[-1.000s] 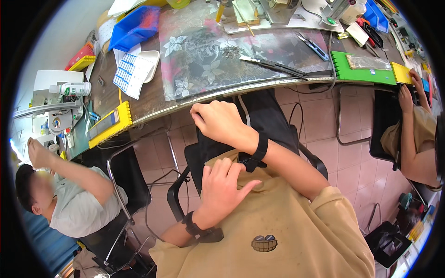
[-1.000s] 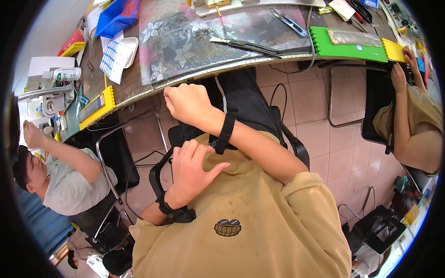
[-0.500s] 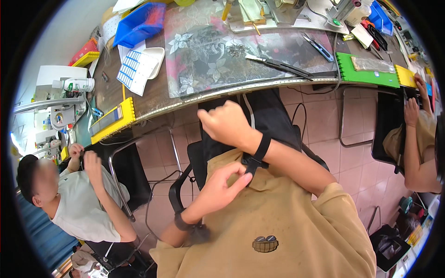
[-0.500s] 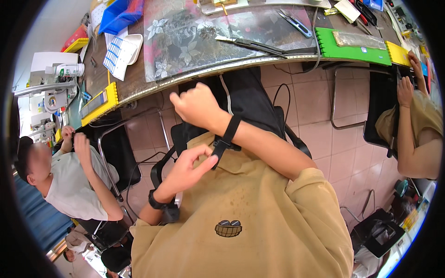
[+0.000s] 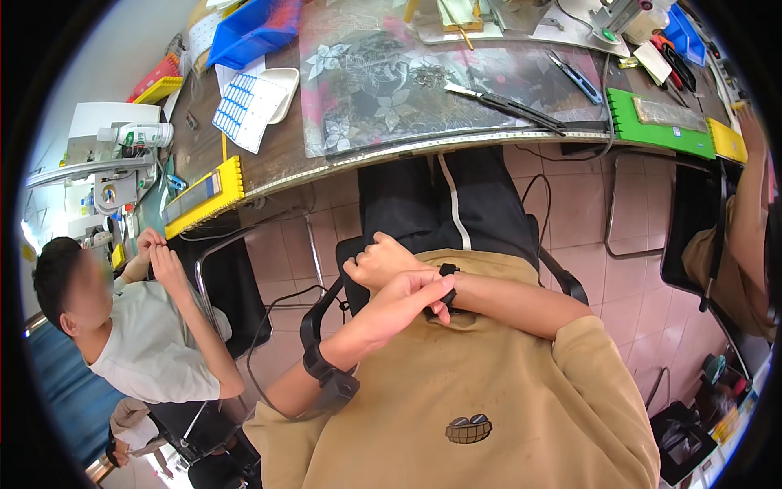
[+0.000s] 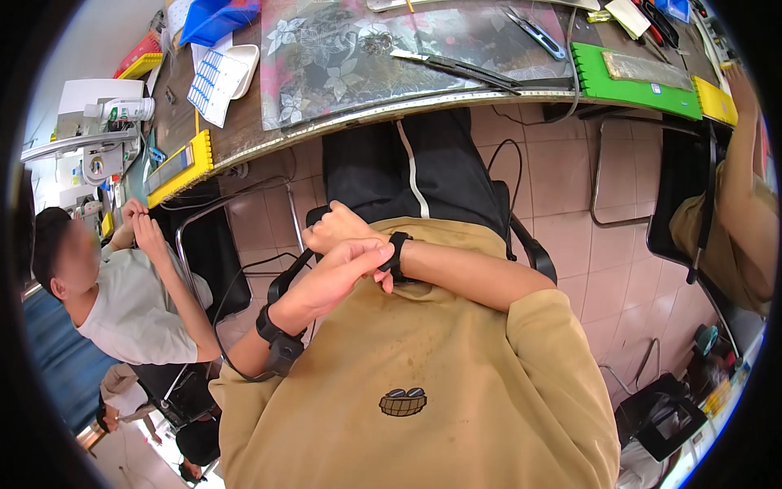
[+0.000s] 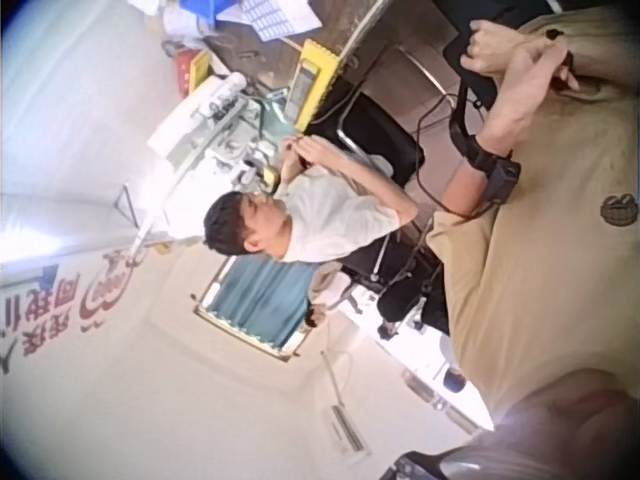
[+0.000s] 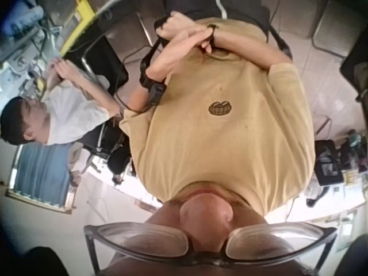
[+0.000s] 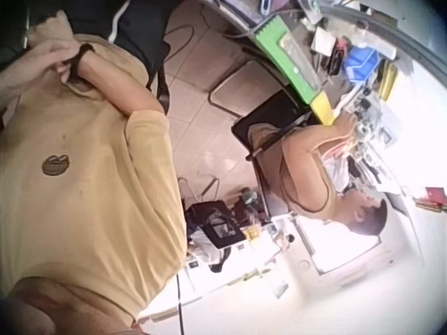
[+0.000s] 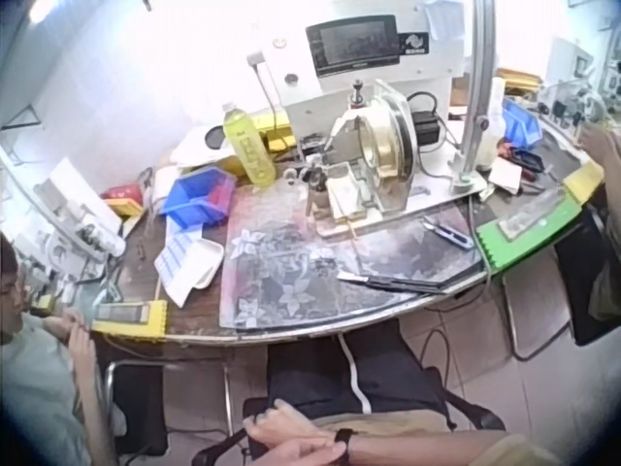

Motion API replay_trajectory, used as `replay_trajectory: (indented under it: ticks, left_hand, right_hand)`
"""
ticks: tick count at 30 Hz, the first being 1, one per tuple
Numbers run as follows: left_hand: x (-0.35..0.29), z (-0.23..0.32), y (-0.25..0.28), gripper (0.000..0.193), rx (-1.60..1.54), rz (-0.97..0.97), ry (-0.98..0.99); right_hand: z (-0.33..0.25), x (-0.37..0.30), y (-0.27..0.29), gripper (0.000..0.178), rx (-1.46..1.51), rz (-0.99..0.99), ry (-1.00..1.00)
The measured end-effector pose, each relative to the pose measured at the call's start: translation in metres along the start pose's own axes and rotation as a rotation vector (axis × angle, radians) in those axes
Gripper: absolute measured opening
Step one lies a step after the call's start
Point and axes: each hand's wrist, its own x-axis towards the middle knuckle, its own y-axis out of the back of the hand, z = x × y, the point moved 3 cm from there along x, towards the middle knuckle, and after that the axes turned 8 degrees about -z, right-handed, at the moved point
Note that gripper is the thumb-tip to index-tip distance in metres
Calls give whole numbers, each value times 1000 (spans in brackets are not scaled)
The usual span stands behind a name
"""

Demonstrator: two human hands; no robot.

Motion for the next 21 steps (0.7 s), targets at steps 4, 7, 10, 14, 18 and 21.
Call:
replay_trajectory:
  ticks: [4,7,10,14,18,21]
  left_hand:
    - [3,-7,7,38,48,11,5]
    - [1,-6,0,33,49,-51,-74]
    - [-11,0,4,24,579,24,-157]
    - [-25,7,-4,27,938,302,-123]
    - [-23,10,-8,28,1256,477,-499]
    - [-22,-3,-4,27,1292,398,-592]
  right_hand:
    - [6,1,2,14,-7,43,-5]
    - [10,1,-4,13,-35,45,-12]
    - [4,2,-9,14,-86,32,-21]
    - [5,6,-3,14,-16,-85,-73]
    - [1,9,-4,14,6,-125,-100]
    - [2,8,-10,12,-17,-124,-115]
